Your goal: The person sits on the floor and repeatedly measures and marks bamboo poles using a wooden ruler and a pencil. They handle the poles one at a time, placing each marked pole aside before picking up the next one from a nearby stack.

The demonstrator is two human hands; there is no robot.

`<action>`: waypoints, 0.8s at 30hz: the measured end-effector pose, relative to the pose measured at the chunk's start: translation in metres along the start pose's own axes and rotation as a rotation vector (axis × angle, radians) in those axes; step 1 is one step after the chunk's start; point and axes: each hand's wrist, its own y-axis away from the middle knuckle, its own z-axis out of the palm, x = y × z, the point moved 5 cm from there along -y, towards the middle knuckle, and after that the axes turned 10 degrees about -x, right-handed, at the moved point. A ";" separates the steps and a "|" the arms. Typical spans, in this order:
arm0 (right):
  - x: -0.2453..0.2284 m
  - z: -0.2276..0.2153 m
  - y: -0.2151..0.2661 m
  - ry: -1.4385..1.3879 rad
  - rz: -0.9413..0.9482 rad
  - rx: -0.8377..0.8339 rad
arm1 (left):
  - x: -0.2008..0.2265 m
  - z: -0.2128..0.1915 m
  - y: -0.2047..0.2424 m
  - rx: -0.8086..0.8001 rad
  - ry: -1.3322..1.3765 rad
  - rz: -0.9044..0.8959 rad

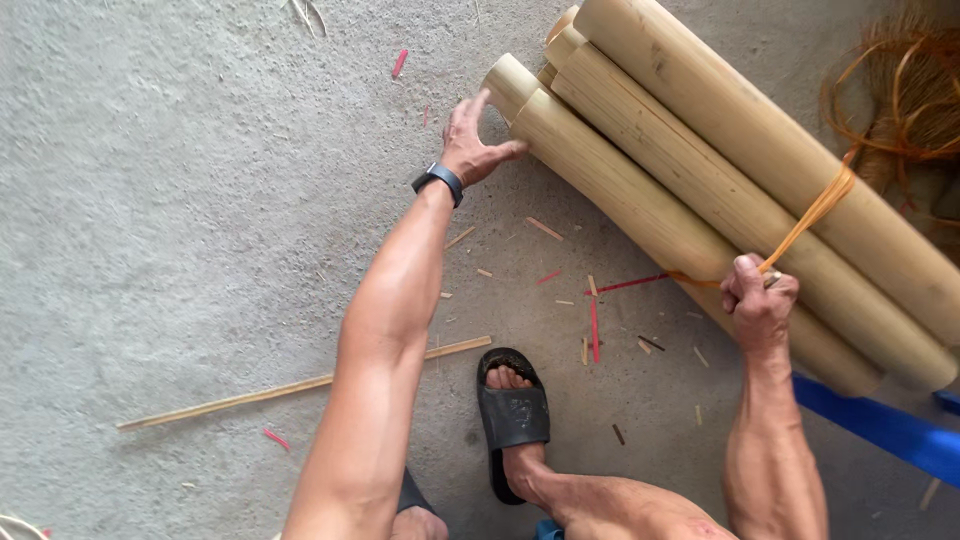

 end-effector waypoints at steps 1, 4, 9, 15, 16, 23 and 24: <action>-0.001 0.002 0.006 -0.012 -0.011 -0.015 | -0.001 -0.001 0.001 0.052 0.090 0.064; 0.002 0.009 0.026 -0.013 0.003 -0.075 | 0.002 -0.005 -0.012 0.121 0.128 0.130; 0.010 0.003 0.054 -0.019 0.008 -0.088 | 0.024 -0.002 0.000 0.015 0.001 -0.004; -0.020 -0.008 0.025 0.180 0.091 -0.045 | 0.028 -0.032 0.102 0.062 -0.077 -0.130; -0.027 -0.008 0.013 0.238 0.086 -0.063 | 0.021 -0.035 0.123 0.079 -0.106 -0.155; -0.080 0.001 -0.128 0.881 0.229 -0.171 | -0.016 -0.037 0.253 0.238 0.025 -0.134; -0.085 0.004 -0.146 0.923 0.338 -0.165 | -0.016 -0.032 0.264 0.232 -0.011 -0.119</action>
